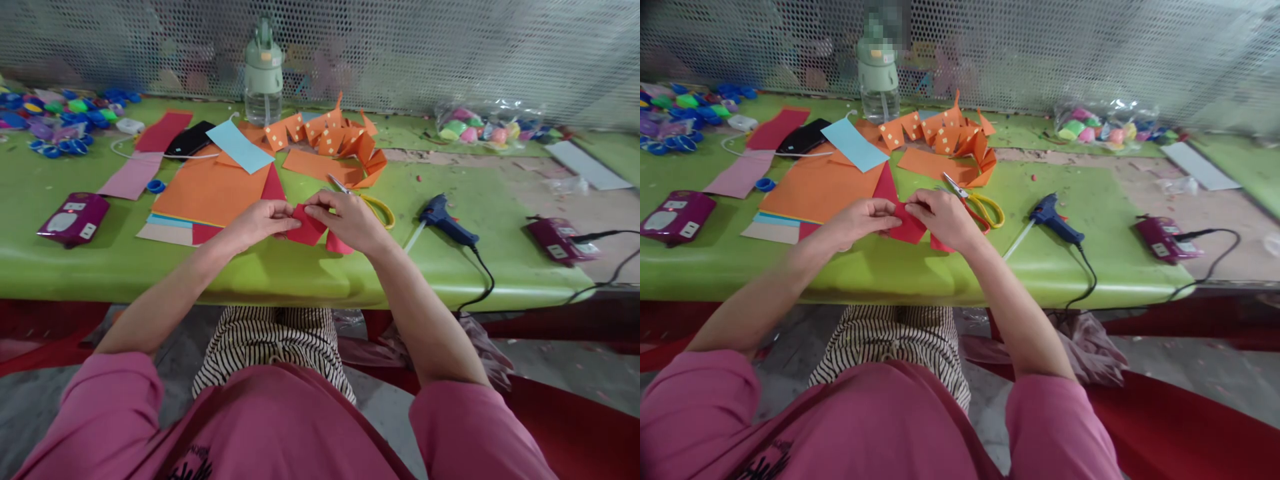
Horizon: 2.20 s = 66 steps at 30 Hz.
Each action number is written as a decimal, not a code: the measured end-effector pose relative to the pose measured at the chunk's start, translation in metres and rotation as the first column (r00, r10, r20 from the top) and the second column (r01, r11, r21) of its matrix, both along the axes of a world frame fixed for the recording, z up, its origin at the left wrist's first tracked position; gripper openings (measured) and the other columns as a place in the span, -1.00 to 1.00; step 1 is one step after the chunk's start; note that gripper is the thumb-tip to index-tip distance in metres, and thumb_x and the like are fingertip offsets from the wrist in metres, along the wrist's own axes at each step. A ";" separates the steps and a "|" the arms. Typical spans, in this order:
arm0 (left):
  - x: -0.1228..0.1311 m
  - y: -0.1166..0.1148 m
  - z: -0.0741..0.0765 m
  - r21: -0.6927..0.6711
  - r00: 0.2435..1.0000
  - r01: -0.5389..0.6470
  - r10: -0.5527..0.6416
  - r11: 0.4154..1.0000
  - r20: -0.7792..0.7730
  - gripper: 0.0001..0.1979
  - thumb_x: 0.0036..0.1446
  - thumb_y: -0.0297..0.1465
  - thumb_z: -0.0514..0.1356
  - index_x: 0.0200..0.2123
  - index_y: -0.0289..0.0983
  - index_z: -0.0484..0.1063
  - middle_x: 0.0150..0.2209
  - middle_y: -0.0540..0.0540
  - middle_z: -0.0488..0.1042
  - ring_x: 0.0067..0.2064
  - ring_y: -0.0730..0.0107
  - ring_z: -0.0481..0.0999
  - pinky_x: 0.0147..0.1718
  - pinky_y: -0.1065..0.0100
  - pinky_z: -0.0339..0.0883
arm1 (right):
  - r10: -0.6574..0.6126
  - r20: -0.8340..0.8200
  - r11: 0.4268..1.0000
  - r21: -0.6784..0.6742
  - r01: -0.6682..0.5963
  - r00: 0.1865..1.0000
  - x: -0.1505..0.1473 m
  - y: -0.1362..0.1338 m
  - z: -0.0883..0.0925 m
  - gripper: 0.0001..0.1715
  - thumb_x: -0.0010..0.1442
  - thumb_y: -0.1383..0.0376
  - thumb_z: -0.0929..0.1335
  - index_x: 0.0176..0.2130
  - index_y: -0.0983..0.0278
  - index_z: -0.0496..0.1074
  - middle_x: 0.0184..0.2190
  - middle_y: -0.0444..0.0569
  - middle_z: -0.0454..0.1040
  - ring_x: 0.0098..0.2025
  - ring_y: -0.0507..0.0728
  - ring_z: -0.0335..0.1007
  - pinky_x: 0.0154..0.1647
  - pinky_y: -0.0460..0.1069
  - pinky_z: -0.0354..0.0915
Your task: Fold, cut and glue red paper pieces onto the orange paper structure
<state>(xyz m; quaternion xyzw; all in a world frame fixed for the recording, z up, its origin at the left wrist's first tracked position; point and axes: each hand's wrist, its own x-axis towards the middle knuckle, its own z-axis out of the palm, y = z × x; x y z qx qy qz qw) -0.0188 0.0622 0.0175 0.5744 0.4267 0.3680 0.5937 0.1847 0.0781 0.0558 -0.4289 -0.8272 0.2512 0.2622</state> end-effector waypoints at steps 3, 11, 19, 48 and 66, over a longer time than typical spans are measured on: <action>0.000 0.001 -0.002 -0.006 1.000 -0.008 0.008 1.000 0.007 -0.69 -0.07 -0.19 0.45 -0.30 -0.25 0.56 -0.37 0.00 0.54 -0.33 0.47 0.51 -0.34 0.41 0.42 | -0.007 0.002 1.000 -0.014 0.008 1.000 0.000 0.000 0.001 -0.82 0.28 0.23 0.35 -0.31 0.21 0.54 -0.41 -0.15 0.54 -0.39 0.04 0.33 -0.28 -0.02 0.23; 0.001 -0.001 -0.002 -0.012 0.998 0.013 -0.013 1.000 -0.061 -0.75 -0.03 -0.24 0.42 -0.38 -0.27 0.51 -0.46 0.02 0.50 -0.38 0.46 0.50 -0.35 0.38 0.42 | -0.018 0.002 1.000 -0.002 0.018 1.000 -0.001 -0.001 0.000 -0.81 0.27 0.21 0.36 -0.30 0.21 0.55 -0.40 -0.14 0.55 -0.38 0.04 0.33 -0.31 -0.02 0.21; 0.005 -0.002 -0.001 -0.034 0.998 0.054 -0.055 0.998 -0.012 -0.71 -0.13 -0.23 0.48 -0.42 -0.27 0.53 -0.46 0.02 0.55 -0.40 0.46 0.51 -0.40 0.39 0.39 | 0.024 -0.075 1.000 -0.011 -0.025 0.997 -0.004 -0.002 0.000 -0.81 0.25 0.21 0.37 -0.34 0.23 0.54 -0.40 -0.13 0.56 -0.35 0.06 0.37 -0.25 0.00 0.25; -0.003 -0.003 -0.005 -0.017 0.963 -0.233 0.228 0.972 -0.147 -0.80 0.21 -0.32 0.28 -0.14 -0.28 0.47 -0.33 -0.04 0.52 -0.34 0.46 0.51 -0.34 0.43 0.44 | -0.241 -0.061 0.967 0.067 0.245 0.969 0.034 0.006 0.005 -0.58 0.31 0.09 0.32 -0.02 0.29 0.57 -0.16 0.03 0.64 -0.22 0.13 0.49 -0.15 0.04 0.35; -0.029 0.015 0.011 0.074 0.956 0.094 -0.069 0.993 -0.286 -0.76 0.23 -0.37 0.22 -0.03 -0.21 0.39 -0.16 -0.09 0.62 -0.19 0.38 0.61 -0.24 0.37 0.48 | -0.050 0.018 0.997 0.063 0.049 0.999 0.065 0.006 -0.021 -0.76 0.25 0.10 0.39 -0.24 0.19 0.56 -0.06 0.08 0.57 -0.11 0.22 0.53 -0.13 0.11 0.41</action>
